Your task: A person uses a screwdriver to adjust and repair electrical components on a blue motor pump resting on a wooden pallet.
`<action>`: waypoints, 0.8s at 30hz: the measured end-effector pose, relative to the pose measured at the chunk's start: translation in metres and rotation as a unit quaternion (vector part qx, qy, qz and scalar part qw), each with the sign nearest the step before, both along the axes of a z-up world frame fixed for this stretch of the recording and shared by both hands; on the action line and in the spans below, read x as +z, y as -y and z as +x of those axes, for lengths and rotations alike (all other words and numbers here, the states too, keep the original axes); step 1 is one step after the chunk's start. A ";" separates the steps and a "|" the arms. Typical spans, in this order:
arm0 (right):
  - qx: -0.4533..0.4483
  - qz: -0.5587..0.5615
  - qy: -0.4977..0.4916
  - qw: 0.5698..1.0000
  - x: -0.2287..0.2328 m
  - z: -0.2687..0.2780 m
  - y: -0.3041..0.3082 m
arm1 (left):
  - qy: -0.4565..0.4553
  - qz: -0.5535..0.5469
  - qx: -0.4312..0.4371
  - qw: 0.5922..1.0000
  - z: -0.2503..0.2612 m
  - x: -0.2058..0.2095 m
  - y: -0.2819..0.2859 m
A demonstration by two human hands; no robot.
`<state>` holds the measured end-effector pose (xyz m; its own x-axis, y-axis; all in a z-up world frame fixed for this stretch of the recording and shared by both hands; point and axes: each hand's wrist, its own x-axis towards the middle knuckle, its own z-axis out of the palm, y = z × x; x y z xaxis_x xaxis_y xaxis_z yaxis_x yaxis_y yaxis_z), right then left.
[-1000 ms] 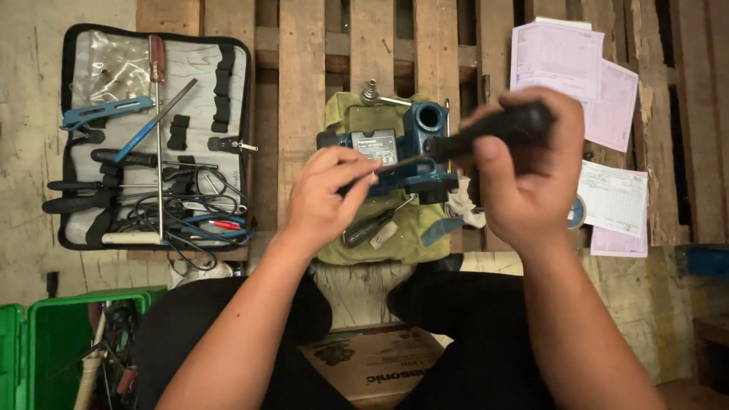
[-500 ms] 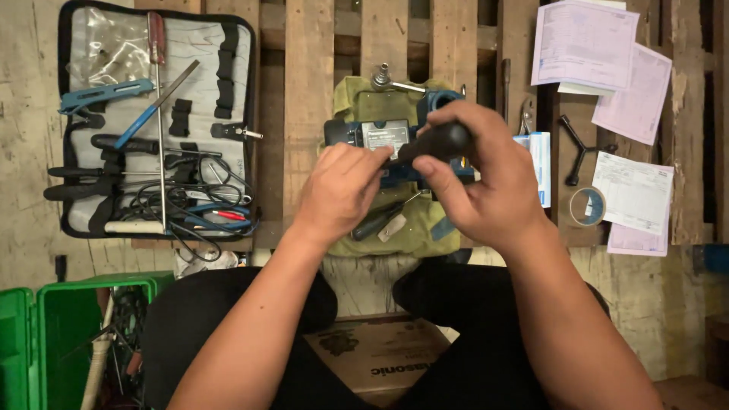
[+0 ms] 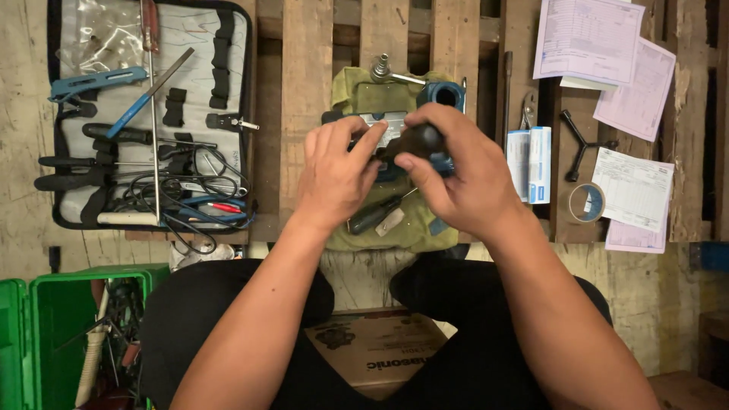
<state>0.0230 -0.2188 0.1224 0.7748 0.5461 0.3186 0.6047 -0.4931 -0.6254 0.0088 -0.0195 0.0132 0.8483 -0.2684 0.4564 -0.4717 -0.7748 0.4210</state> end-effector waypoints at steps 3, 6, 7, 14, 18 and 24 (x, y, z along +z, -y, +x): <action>-0.025 -0.025 -0.023 0.999 0.004 0.003 -0.001 | -0.044 -0.022 -0.022 0.999 0.002 -0.003 -0.003; -0.031 -0.033 -0.055 0.997 0.008 0.008 0.001 | -0.080 -0.037 -0.020 0.996 0.003 -0.012 -0.010; -0.031 -0.034 -0.057 0.997 0.010 0.009 0.001 | -0.082 -0.038 -0.020 0.996 0.003 -0.006 -0.011; -0.019 -0.022 -0.050 0.998 0.017 0.015 0.001 | -0.248 -0.090 0.018 0.964 0.007 -0.009 -0.010; 0.012 -0.039 -0.064 0.997 0.020 0.008 -0.006 | -0.231 -0.105 0.013 0.967 0.008 -0.021 -0.009; 0.080 -0.039 0.033 0.995 0.011 0.006 -0.008 | -0.254 -0.128 0.014 0.958 0.010 -0.016 -0.009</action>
